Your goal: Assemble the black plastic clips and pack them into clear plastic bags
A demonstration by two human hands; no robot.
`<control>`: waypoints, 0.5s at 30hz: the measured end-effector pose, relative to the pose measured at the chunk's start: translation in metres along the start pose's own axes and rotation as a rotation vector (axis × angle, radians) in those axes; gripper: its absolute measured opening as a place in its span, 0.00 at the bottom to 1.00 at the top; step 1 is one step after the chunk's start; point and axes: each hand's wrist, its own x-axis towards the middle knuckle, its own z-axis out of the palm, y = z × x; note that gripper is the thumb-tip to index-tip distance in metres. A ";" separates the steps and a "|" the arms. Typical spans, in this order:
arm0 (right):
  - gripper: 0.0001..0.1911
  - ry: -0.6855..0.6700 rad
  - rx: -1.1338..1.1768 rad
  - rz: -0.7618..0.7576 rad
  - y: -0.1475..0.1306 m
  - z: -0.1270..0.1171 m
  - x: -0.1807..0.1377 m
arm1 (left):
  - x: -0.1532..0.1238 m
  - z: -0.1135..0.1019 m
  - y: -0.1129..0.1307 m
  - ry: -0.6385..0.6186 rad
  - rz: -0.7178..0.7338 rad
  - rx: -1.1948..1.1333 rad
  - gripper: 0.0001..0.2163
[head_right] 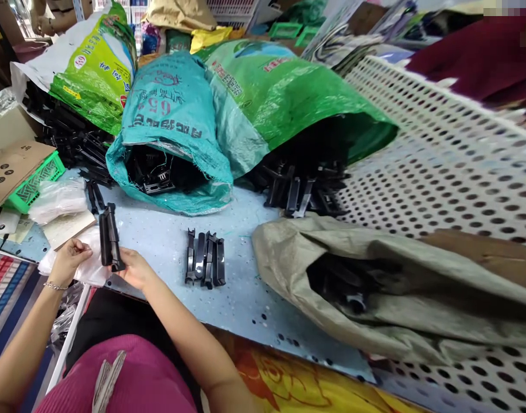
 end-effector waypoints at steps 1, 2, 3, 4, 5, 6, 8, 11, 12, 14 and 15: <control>0.22 0.014 0.014 0.004 0.008 0.006 0.010 | -0.001 -0.001 0.000 -0.012 0.009 0.007 0.23; 0.22 0.033 0.017 -0.003 0.014 0.009 0.019 | -0.003 -0.003 0.001 -0.014 0.027 0.026 0.22; 0.22 0.053 0.014 -0.017 0.018 0.011 0.026 | -0.004 -0.007 0.003 -0.007 0.059 0.067 0.20; 0.22 0.069 0.009 -0.032 0.021 0.012 0.031 | -0.007 -0.013 0.005 0.003 0.108 0.145 0.16; 0.22 0.081 0.005 -0.045 0.022 0.011 0.034 | -0.009 -0.020 0.007 0.016 0.169 0.262 0.11; 0.22 0.091 0.001 -0.057 0.021 0.009 0.035 | -0.011 -0.027 0.009 0.024 0.231 0.410 0.06; 0.23 0.112 -0.022 -0.069 0.017 0.004 0.031 | -0.014 -0.040 0.012 -0.001 0.327 0.718 0.07; 0.24 0.135 -0.071 -0.104 0.009 0.000 0.016 | -0.013 -0.044 0.012 -0.074 0.383 0.925 0.16; 0.23 0.126 -0.076 -0.113 0.007 0.000 0.009 | -0.011 -0.043 0.011 -0.088 0.385 0.924 0.18; 0.23 0.045 -0.078 -0.068 0.006 -0.001 -0.005 | -0.008 -0.038 0.009 -0.089 0.376 0.890 0.21; 0.23 -0.016 -0.082 -0.012 0.007 -0.002 -0.012 | -0.006 -0.036 0.008 -0.088 0.375 0.871 0.21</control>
